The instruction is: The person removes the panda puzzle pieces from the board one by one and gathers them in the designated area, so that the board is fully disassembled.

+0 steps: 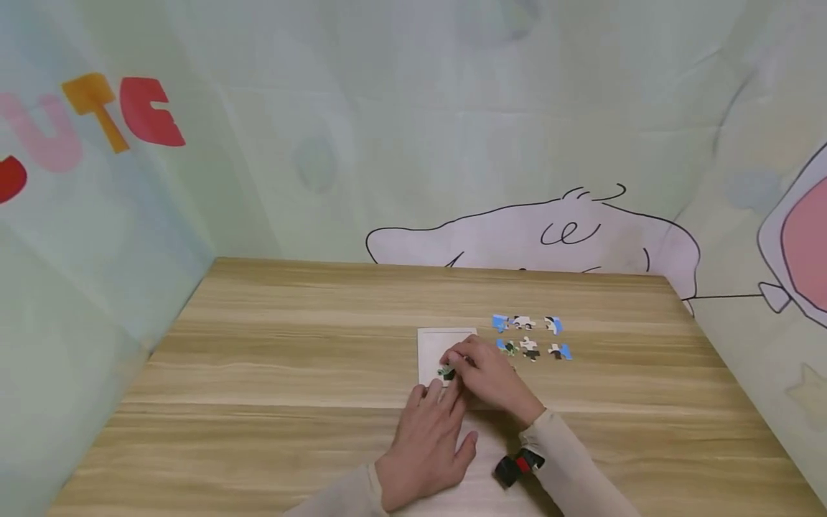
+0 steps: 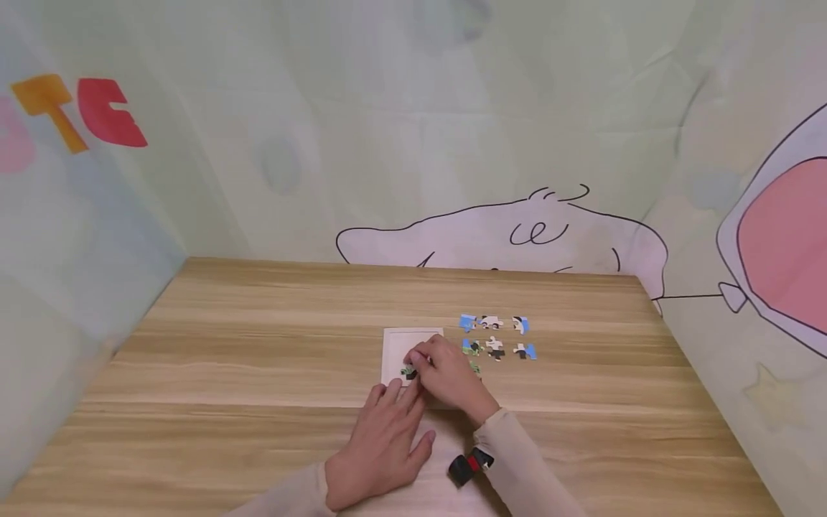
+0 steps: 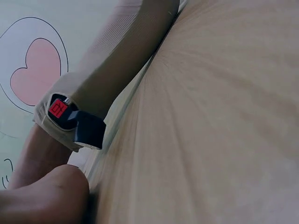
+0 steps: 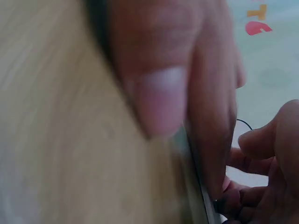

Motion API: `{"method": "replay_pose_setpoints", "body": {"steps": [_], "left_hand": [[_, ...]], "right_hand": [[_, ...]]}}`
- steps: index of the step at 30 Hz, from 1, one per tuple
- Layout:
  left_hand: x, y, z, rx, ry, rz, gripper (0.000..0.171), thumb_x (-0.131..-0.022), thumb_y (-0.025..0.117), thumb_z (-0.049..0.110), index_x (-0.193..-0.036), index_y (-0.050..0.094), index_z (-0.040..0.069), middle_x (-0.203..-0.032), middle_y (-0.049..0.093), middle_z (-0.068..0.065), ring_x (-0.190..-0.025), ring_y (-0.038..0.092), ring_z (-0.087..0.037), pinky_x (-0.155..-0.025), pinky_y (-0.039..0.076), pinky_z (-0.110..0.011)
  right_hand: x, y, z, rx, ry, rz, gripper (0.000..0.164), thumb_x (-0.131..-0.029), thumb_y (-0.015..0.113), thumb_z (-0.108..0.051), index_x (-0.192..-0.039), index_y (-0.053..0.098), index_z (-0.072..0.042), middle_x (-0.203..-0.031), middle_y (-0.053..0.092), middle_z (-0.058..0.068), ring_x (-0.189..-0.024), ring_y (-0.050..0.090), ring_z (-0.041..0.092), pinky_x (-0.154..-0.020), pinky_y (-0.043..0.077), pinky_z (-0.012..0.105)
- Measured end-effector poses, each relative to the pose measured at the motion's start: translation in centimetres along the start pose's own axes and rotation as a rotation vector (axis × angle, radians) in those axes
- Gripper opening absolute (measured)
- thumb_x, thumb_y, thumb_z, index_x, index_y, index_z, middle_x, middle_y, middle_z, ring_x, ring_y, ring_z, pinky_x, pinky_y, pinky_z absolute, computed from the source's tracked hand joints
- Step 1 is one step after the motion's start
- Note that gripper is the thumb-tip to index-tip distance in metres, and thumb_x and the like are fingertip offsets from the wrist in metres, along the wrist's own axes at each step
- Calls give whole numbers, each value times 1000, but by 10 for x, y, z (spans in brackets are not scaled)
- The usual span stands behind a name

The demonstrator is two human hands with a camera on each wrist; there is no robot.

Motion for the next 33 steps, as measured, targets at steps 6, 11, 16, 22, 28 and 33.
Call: {"method": "replay_pose_setpoints", "body": {"steps": [6,11,16,22,28,33], "left_hand": [[0,1,0,-6,14,56,69,-105,46,51,-162,48,13,-171,46,1,-124,47,-24,-99,39,-43],[0,2,0,15,18,32,71,-106,45,50,-167,40,14,-173,43,1,-130,47,-24,-100,39,-43],[-1,2,-1,5,25,13,66,-107,43,51,-161,49,14,-164,52,1,-133,46,-26,-102,40,-46],[-1,1,0,13,22,49,69,-105,46,50,-163,48,13,-170,48,1,-115,49,-22,-98,39,-41],[-2,-1,1,-10,20,28,72,-105,45,51,-165,43,11,-172,44,-1,-112,48,-20,-97,40,-38],[-3,-1,-1,2,17,-44,74,-106,41,54,-168,38,12,-175,39,-1,-115,49,-20,-100,42,-40]], "right_hand": [[-2,-3,-2,-137,147,-47,31,-111,51,-24,-100,80,-20,-105,69,0,-99,57,14,-86,45,35],[-1,-4,1,-320,208,-70,26,-110,54,-20,-104,78,-12,-105,70,6,-90,59,17,-77,49,31],[-2,-1,4,-379,172,-37,8,-101,71,-12,-105,78,-10,-94,74,3,-77,57,13,-67,46,25],[3,-21,14,-605,214,134,29,-98,79,-17,-122,76,0,-98,78,0,-86,65,10,-72,49,21],[30,-72,50,-445,270,216,29,-99,79,-27,-118,80,-4,-101,77,-8,-94,62,10,-79,51,22],[55,-88,83,-279,300,147,19,-99,78,-19,-110,82,-4,-100,80,0,-86,58,6,-74,46,22]]}}
Point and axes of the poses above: each hand's wrist, its own x-axis away from the middle knuckle, its own y-axis out of the palm, z = x × y, the point moved 2 cm from there along -x, towards the middle knuckle
